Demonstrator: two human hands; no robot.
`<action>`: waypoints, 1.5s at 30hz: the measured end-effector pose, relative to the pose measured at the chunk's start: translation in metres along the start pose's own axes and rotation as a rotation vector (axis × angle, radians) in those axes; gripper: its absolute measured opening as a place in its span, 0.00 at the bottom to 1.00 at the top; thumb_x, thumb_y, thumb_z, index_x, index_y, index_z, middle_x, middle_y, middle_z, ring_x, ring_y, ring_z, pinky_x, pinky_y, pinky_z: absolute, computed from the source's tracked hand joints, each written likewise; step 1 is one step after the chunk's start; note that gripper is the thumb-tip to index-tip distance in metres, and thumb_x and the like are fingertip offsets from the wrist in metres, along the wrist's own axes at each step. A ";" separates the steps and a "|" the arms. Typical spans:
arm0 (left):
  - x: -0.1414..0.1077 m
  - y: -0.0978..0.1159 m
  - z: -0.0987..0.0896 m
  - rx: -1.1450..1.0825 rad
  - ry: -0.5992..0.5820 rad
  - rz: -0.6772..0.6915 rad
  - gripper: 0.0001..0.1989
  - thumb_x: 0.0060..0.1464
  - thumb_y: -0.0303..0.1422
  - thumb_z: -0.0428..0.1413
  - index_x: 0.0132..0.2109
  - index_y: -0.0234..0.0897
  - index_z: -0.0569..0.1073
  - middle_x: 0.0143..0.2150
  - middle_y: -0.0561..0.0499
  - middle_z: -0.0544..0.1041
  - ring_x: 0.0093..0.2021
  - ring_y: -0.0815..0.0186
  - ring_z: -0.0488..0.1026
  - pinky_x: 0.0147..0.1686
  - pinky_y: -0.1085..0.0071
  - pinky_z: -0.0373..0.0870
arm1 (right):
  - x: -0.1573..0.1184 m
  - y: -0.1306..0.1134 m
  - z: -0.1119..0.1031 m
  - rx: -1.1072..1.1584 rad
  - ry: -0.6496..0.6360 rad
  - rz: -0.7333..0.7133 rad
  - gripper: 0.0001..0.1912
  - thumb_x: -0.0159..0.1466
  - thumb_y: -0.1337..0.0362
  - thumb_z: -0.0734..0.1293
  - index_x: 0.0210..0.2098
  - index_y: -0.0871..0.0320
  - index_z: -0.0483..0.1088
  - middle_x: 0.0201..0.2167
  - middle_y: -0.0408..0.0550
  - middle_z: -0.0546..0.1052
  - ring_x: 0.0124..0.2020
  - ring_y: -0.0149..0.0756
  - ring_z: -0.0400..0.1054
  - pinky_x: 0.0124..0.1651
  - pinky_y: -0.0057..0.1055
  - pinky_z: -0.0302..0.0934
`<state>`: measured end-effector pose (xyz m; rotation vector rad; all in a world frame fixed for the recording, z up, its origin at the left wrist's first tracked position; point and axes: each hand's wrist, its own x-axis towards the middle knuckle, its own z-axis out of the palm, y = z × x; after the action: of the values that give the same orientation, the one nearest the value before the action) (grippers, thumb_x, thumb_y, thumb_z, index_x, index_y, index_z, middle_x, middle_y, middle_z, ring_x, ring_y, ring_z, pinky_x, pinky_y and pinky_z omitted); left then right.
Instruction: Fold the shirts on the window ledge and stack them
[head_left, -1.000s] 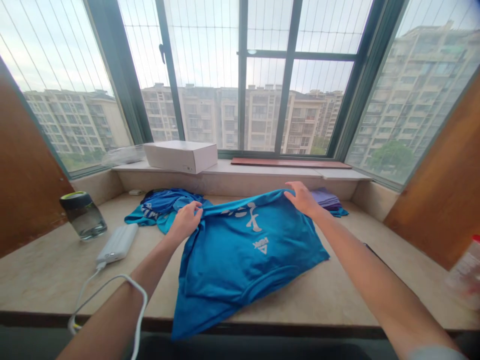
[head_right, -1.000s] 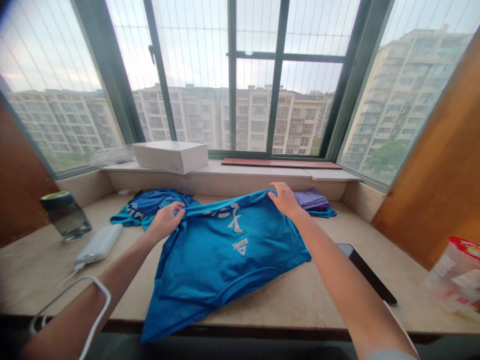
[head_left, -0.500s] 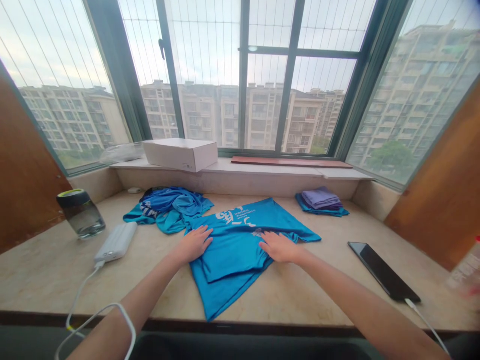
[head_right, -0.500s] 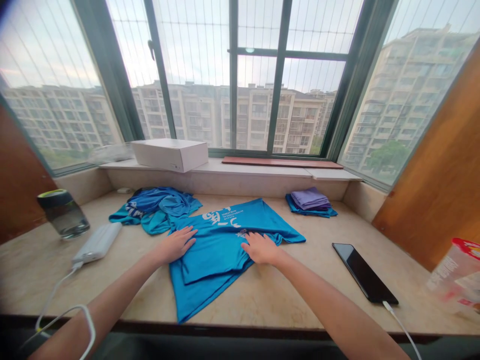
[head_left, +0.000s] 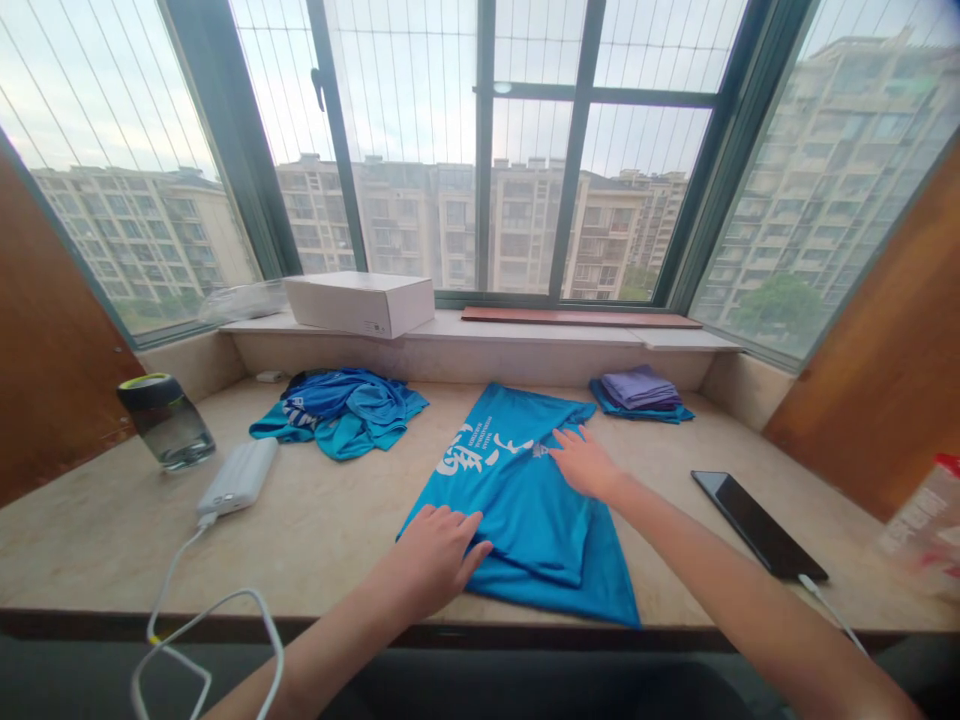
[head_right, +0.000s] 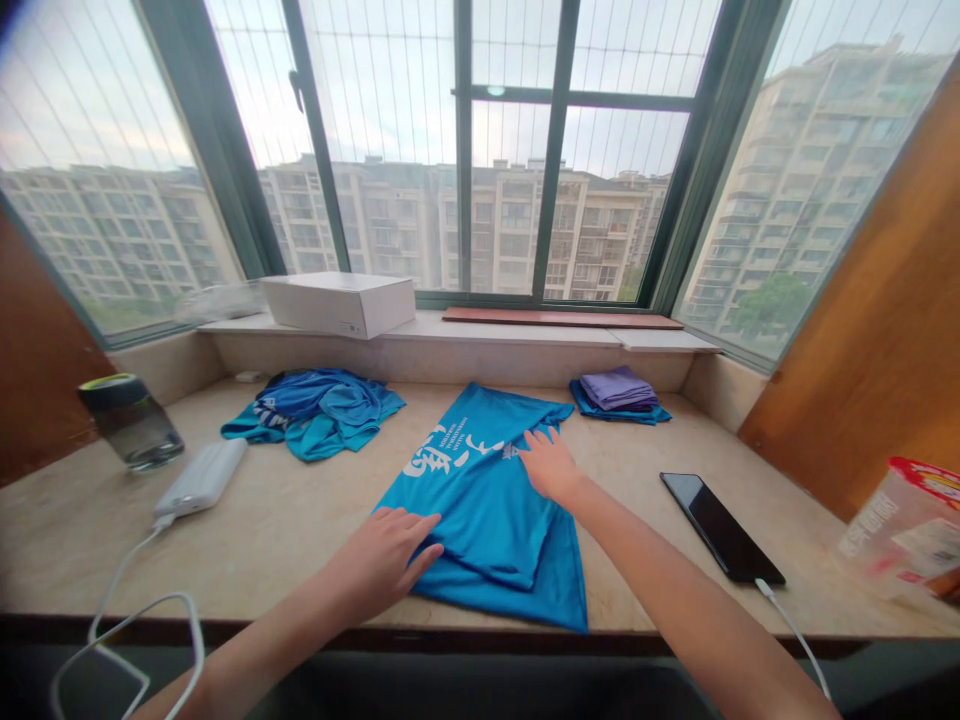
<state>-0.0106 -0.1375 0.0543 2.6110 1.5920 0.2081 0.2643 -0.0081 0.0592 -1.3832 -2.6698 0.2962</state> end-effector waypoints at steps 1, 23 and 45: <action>-0.004 0.000 0.000 -0.035 0.017 0.041 0.25 0.67 0.48 0.45 0.61 0.42 0.73 0.55 0.40 0.78 0.55 0.46 0.74 0.56 0.48 0.68 | -0.011 -0.002 0.004 0.001 -0.010 -0.011 0.18 0.71 0.56 0.65 0.57 0.54 0.70 0.59 0.53 0.71 0.55 0.44 0.69 0.57 0.48 0.66; -0.068 -0.039 0.050 0.017 0.014 0.139 0.42 0.57 0.36 0.60 0.74 0.53 0.50 0.72 0.46 0.58 0.69 0.45 0.60 0.65 0.48 0.64 | -0.181 -0.016 0.096 -0.067 0.221 -0.288 0.40 0.69 0.69 0.63 0.73 0.42 0.41 0.71 0.47 0.56 0.69 0.52 0.55 0.69 0.55 0.56; -0.077 -0.016 0.023 -0.145 0.509 0.182 0.16 0.62 0.24 0.48 0.51 0.42 0.75 0.44 0.50 0.84 0.43 0.64 0.83 0.44 0.77 0.79 | -0.192 0.013 0.101 -0.529 0.511 -0.505 0.25 0.73 0.71 0.58 0.68 0.51 0.61 0.65 0.50 0.69 0.64 0.44 0.64 0.68 0.45 0.58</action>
<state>-0.0558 -0.1980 0.0234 2.7215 1.3765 1.0303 0.3653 -0.1697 -0.0453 -0.6685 -2.5942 -0.7487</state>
